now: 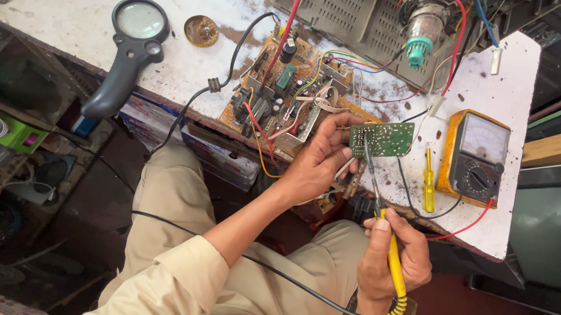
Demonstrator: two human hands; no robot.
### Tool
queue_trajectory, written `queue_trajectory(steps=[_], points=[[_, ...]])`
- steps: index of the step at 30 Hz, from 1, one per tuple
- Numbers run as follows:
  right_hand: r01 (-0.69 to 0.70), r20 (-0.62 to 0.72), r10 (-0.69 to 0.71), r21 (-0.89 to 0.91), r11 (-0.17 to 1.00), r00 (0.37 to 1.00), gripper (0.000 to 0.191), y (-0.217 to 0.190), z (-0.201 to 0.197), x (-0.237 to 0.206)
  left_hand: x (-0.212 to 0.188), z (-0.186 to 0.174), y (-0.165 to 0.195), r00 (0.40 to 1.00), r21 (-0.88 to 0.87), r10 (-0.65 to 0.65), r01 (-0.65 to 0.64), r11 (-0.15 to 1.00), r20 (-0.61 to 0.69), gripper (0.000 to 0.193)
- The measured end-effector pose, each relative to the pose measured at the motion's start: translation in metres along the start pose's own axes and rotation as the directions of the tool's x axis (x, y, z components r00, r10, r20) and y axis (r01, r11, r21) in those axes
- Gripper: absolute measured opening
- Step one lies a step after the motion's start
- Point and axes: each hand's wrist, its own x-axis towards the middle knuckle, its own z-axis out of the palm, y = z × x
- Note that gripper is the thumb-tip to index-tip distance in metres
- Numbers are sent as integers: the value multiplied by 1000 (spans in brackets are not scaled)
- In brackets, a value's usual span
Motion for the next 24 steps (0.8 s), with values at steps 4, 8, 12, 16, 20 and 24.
queue_trajectory(steps=[4,8,12,16,20,24], points=[[7,-4,-7,-11,1000,1000,14,-1,0,0,-1,0,0,1000,4,-9,9,1000,1,49],[10,-13,-10,13,1000,1000,15,0,0,0,0,0,0,1000,-16,-13,13,1000,-1,50],[13,-34,-12,19,1000,999,15,0,-1,0,0,0,0,1000,-13,-1,1,1000,4,50],[23,-27,-23,-2,1000,999,15,-2,-2,-2,-1,0,1,1000,18,-3,3,1000,-8,51],[21,-22,-21,-13,1000,1000,14,-3,-2,-3,-1,0,2,1000,4,-9,9,1000,-10,50],[11,-19,-11,-8,1000,1000,14,-2,-1,-3,-1,0,1,1000,5,-3,3,1000,-8,50]])
